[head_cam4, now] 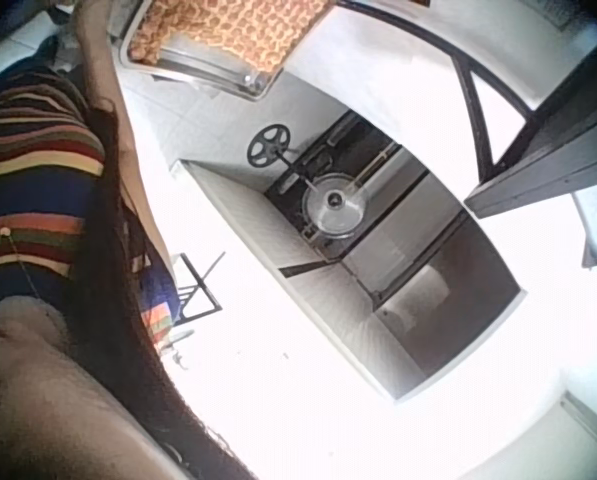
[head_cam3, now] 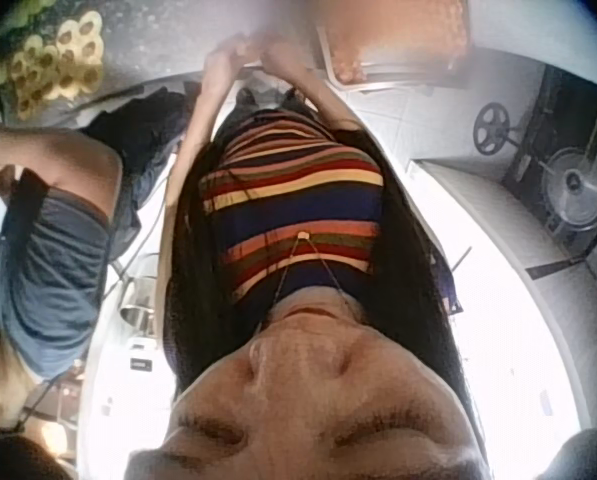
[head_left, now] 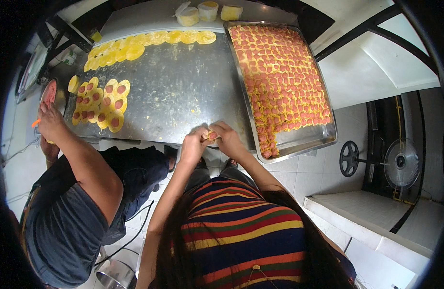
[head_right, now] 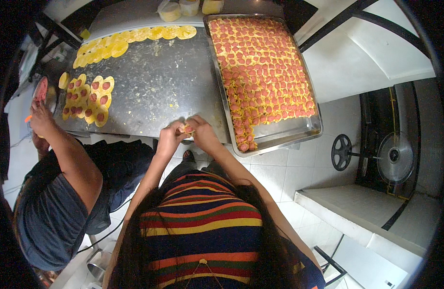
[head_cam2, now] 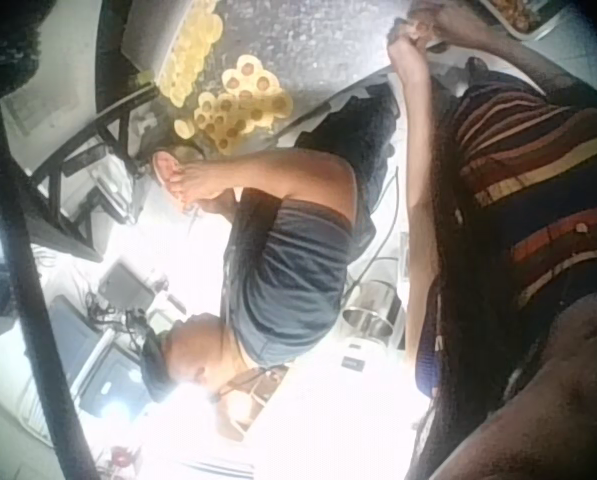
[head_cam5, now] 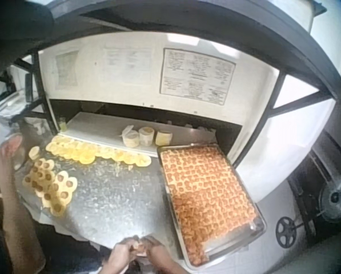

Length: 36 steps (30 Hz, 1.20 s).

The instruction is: The person places small round yellow dough pieces with red filling onto a large metal tray. They pick up each piece from the table and arrange them in neat rows on the tray alongside another person who is also placing pieces.

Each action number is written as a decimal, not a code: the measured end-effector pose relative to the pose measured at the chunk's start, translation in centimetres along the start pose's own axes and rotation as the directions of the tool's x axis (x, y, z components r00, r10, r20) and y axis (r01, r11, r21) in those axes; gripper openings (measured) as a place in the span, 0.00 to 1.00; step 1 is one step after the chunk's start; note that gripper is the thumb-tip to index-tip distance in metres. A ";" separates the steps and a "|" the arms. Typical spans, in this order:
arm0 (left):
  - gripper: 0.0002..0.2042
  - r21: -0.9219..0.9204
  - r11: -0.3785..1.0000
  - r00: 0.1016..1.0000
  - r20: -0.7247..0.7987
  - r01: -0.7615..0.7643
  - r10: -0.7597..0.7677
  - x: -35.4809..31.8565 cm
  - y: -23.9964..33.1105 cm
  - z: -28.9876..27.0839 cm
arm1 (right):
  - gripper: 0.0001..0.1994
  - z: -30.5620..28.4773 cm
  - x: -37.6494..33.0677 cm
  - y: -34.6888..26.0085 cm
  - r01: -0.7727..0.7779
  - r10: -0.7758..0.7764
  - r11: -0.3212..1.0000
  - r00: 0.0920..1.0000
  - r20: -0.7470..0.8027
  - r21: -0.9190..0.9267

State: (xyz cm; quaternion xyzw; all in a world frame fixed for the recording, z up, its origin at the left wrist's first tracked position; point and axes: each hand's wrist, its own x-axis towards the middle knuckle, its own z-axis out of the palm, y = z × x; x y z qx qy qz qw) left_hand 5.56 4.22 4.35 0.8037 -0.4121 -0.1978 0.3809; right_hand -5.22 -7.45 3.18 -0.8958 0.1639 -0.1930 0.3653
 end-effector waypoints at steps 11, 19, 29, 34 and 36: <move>0.14 -0.113 0.993 0.999 -0.016 0.033 -0.035 0.0 -1.3 0.3 | 0.12 0.0 0.8 -0.4 -0.011 0.014 0.998 0.998 -0.055 0.063; 0.12 -0.024 0.999 0.999 -0.031 -0.025 0.024 0.0 -1.2 -0.1 | 0.12 1.5 0.5 -0.4 -0.092 0.092 0.996 0.995 0.025 0.004; 0.11 0.051 0.999 0.999 -0.042 0.004 -0.001 -0.9 -1.3 -0.8 | 0.15 0.9 0.5 -1.6 0.001 -0.001 1.000 0.999 -0.039 0.000; 0.13 -0.090 0.989 0.993 0.018 -0.114 0.116 -0.9 0.6 -1.9 | 0.18 1.0 -0.2 -0.8 -0.068 0.068 0.998 0.998 -0.018 0.012; 0.13 -0.175 0.984 0.994 0.088 -0.041 0.057 -1.0 1.8 -2.2 | 0.18 -1.5 -0.6 -1.2 -0.119 0.122 0.992 0.991 -0.056 0.048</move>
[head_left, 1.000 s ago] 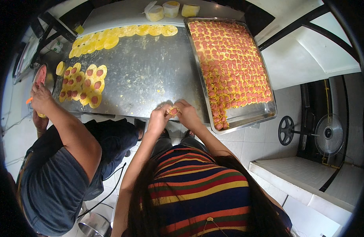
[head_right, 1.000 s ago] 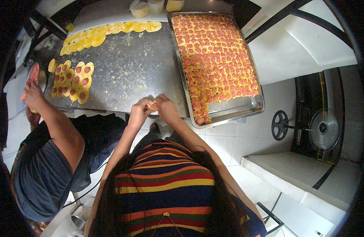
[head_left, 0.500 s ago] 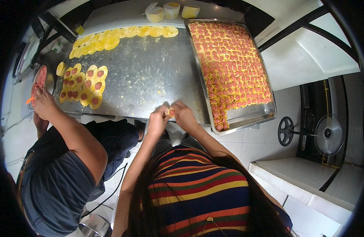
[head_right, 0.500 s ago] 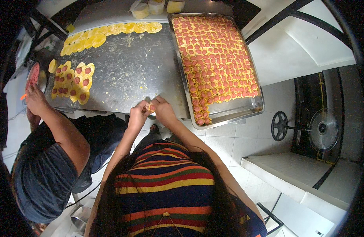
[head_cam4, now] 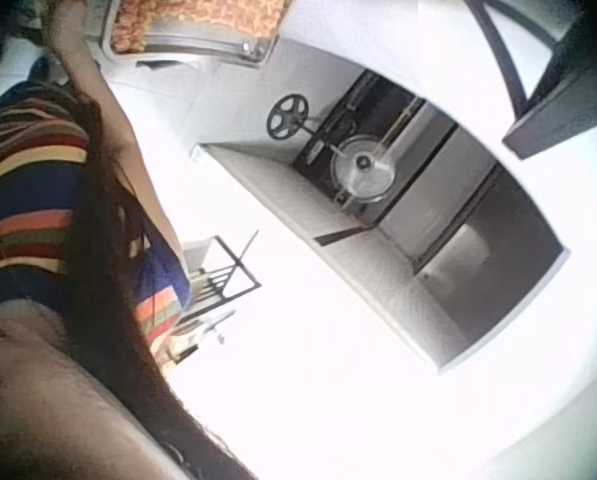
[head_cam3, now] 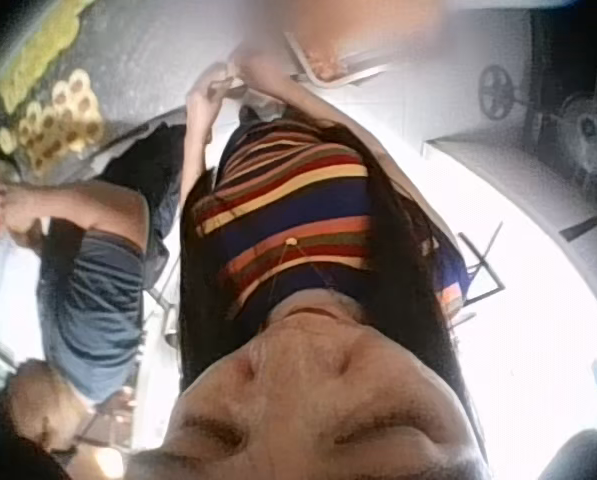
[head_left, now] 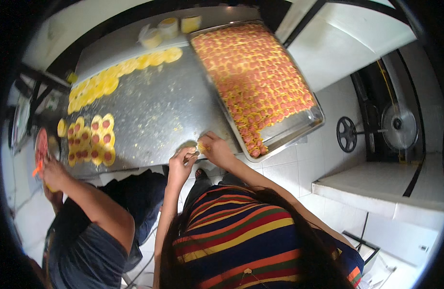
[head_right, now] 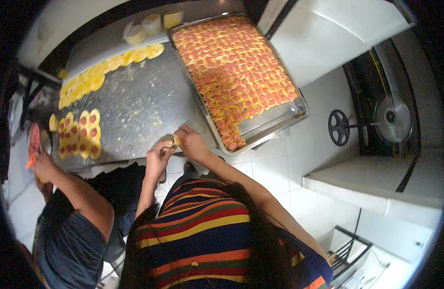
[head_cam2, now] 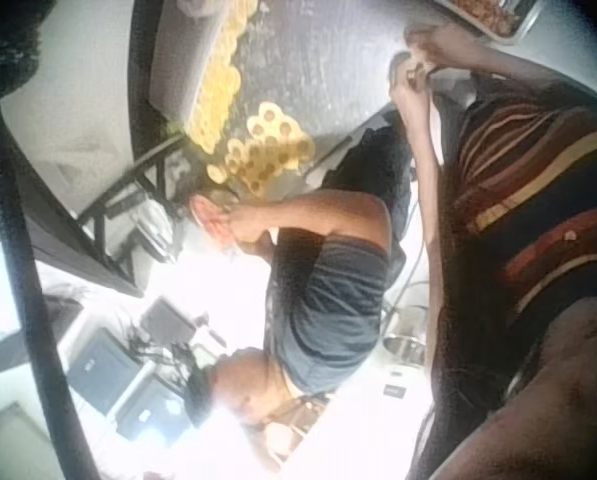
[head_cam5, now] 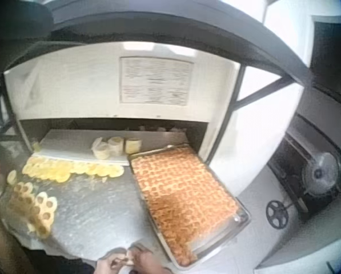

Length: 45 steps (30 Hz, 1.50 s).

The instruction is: The person places small round yellow dough pieces with red filling onto a large metal tray. They pick up each piece from the table and arrange them in neat rows on the tray alongside another person who is also placing pieces.

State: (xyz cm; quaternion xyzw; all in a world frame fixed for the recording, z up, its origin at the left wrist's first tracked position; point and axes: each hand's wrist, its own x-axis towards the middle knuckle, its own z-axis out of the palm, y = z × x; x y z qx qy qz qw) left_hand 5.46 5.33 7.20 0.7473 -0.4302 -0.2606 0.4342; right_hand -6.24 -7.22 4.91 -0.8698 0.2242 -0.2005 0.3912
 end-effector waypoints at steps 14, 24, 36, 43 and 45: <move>0.11 -0.003 0.999 0.992 0.121 0.036 -0.035 0.7 -2.4 2.0 | 0.17 -12.7 -7.4 8.3 -0.467 0.346 0.840 0.852 -0.392 -0.274; 0.11 -0.020 0.998 0.995 0.088 0.055 -0.054 0.1 -2.6 2.6 | 0.14 -12.6 -7.5 8.7 -0.516 0.430 0.839 0.823 -0.371 -0.174; 0.10 0.010 0.996 0.993 0.085 0.087 -0.087 -0.4 -1.9 2.6 | 0.14 -12.3 -6.6 8.1 -0.501 0.410 0.854 0.814 -0.410 -0.141; 0.10 0.040 0.997 0.994 0.081 0.068 -0.072 -0.5 -1.1 2.9 | 0.14 -12.0 -6.6 9.2 -0.500 0.423 0.862 0.800 -0.425 -0.084; 0.10 0.025 0.997 0.994 0.086 0.072 -0.074 -0.4 -1.1 2.9 | 0.14 -12.4 -6.6 9.3 -0.514 0.433 0.849 0.809 -0.397 -0.121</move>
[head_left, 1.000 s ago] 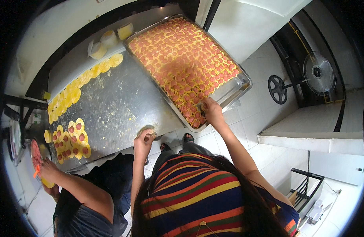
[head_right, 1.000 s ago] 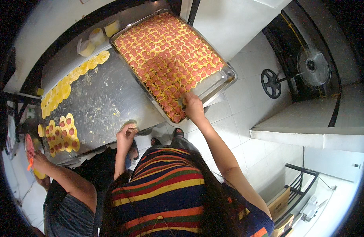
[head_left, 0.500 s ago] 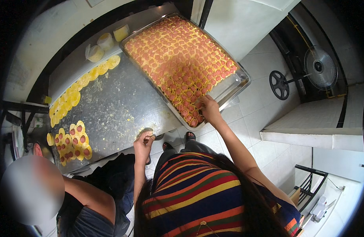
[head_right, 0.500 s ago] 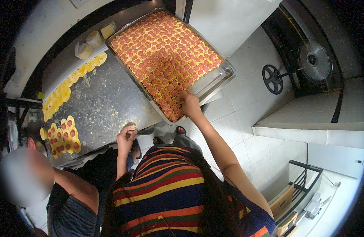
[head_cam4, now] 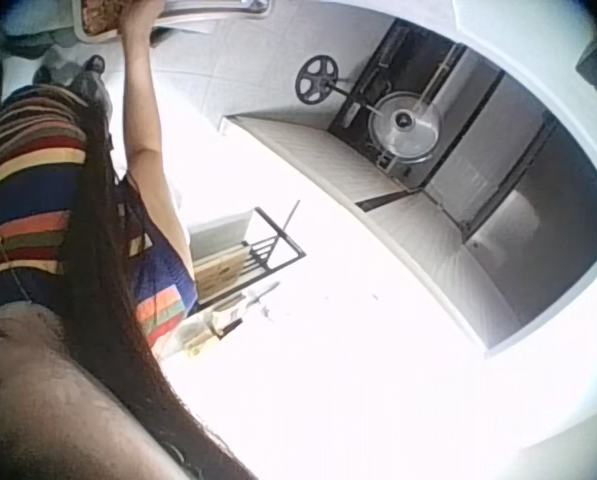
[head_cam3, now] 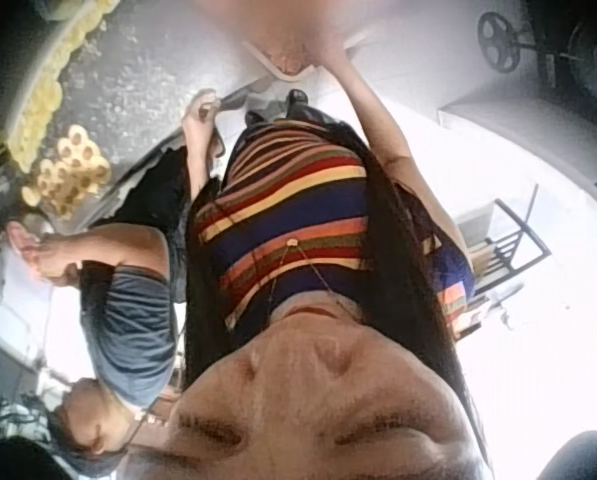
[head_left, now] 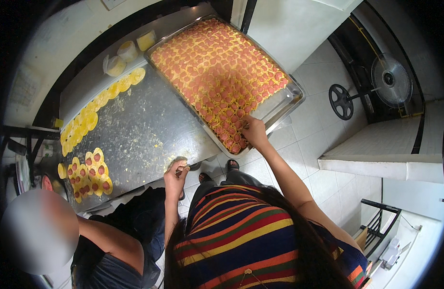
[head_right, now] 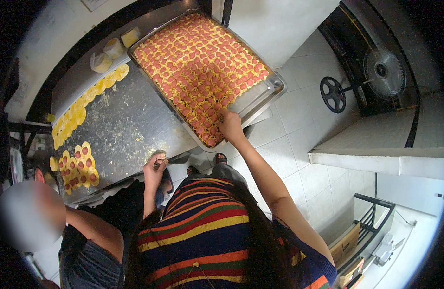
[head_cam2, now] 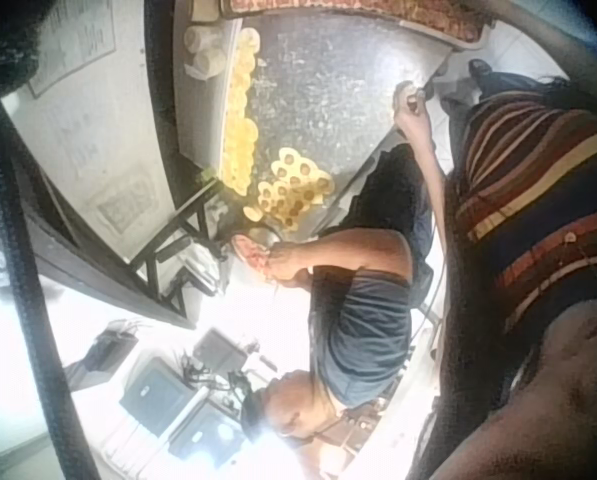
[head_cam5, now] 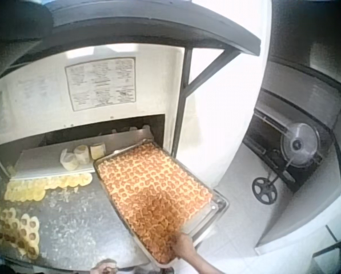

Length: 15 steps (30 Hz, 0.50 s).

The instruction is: The person places small round yellow dough pieces with red filling onto a large metal tray. They pick up each piece from the table and arrange them in neat rows on the tray alongside another person who is also placing pieces.

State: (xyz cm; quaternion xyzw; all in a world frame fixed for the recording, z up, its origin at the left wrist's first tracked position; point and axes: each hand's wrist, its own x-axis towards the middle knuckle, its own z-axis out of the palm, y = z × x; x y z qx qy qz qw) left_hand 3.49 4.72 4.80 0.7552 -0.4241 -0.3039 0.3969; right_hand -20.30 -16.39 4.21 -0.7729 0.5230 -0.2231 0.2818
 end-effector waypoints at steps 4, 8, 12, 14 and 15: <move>0.10 0.008 1.000 1.000 0.002 0.009 -0.009 -0.1 -0.2 -0.5 | 0.14 0.0 0.4 0.0 -0.004 0.003 0.999 1.000 0.020 0.046; 0.11 0.027 0.999 0.994 -0.106 0.030 -0.027 0.2 -1.5 -1.5 | 0.12 1.8 0.9 3.2 -0.078 0.087 0.993 0.990 0.110 -0.084; 0.11 0.147 0.974 0.898 -0.431 0.170 -0.092 1.0 -6.1 -5.3 | 0.10 0.1 0.3 0.9 -0.037 0.033 0.998 0.997 0.065 0.060; 0.12 0.169 0.949 0.758 -0.645 0.267 -0.099 1.4 -6.9 -7.7 | 0.11 -0.2 0.3 0.9 -0.053 0.049 0.997 0.996 0.080 0.049; 0.13 0.187 0.930 0.689 -0.719 0.315 -0.089 1.5 -7.8 -9.3 | 0.11 -0.2 0.4 0.6 -0.088 0.082 0.995 0.991 0.102 0.050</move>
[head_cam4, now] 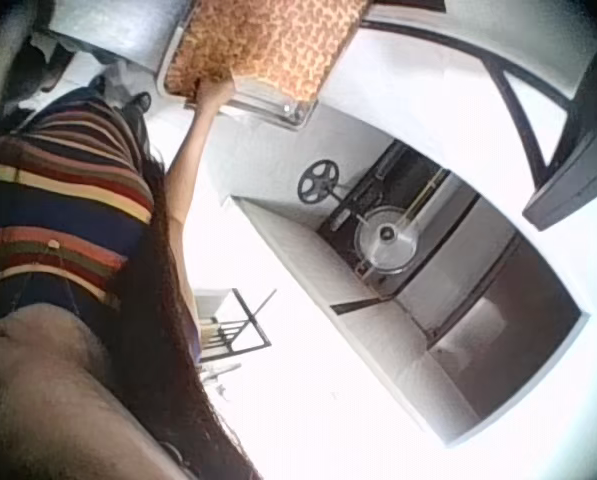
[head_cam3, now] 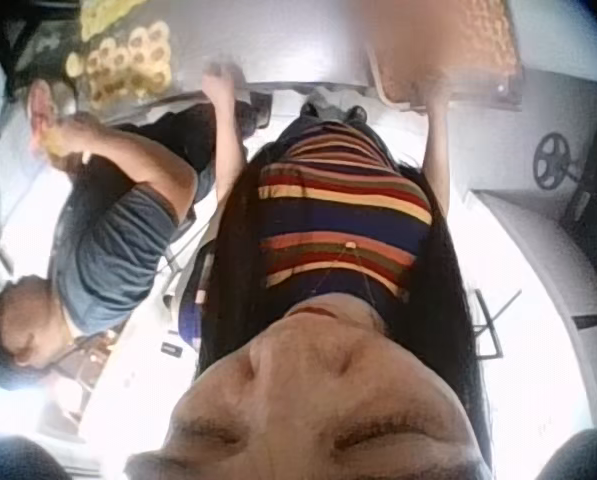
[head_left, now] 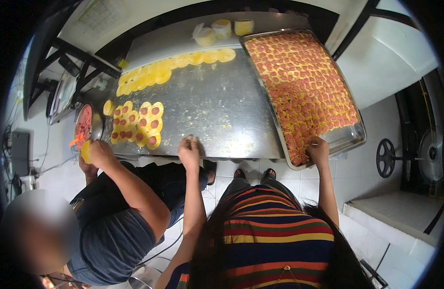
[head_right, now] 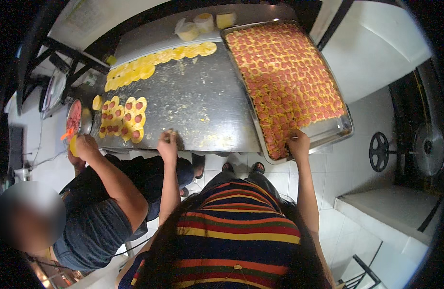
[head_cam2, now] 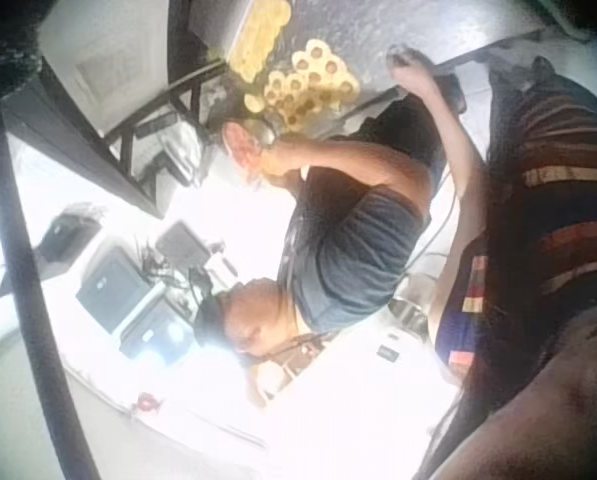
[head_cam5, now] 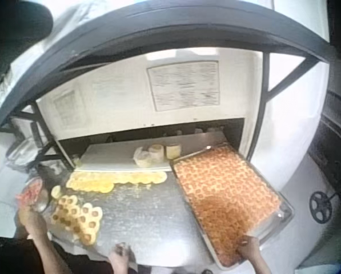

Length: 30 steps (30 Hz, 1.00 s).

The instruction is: The person places small round yellow dough pieces with red filling onto a large metal tray. They pick up each piece from the table and arrange them in neat rows on the tray alongside another person who is also placing pieces.

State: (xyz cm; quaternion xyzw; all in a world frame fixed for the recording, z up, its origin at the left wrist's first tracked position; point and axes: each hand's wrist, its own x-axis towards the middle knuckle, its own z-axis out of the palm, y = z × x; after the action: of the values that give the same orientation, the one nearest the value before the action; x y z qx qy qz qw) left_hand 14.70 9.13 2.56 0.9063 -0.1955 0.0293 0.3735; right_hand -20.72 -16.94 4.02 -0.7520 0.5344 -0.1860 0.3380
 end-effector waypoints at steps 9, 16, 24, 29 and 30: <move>0.17 0.190 0.855 0.820 -0.442 0.483 -0.365 7.2 -11.2 -5.0 | 0.15 -0.7 0.0 -0.2 -0.088 0.073 0.992 0.986 0.153 0.095; 0.09 0.079 0.913 0.853 -0.394 0.401 -0.341 9.6 -15.7 -4.3 | 0.15 -0.5 0.1 0.8 -0.022 -0.001 0.981 0.993 0.120 0.191; 0.15 -0.707 0.608 0.811 -0.084 0.361 -0.579 10.7 -16.5 -5.9 | 0.16 -0.6 -0.2 0.3 -0.035 0.034 0.999 0.997 0.074 0.013; 0.16 -0.987 0.034 0.859 0.119 0.157 -0.498 8.7 -16.2 -4.3 | 0.17 -0.1 -0.6 -0.3 -0.116 0.112 0.991 0.992 0.065 0.065; 0.17 -0.981 -0.008 0.863 0.173 0.192 -0.474 8.0 -15.1 -3.5 | 0.16 -0.1 -0.7 -0.3 -0.140 0.135 0.988 0.989 0.061 0.069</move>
State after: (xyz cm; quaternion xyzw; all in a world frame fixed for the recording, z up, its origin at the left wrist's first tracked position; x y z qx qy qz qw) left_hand 28.11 18.67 -3.39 0.4253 0.1006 -0.1041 0.8934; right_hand -20.85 -16.30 4.35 -0.7054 0.5681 -0.1604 0.3923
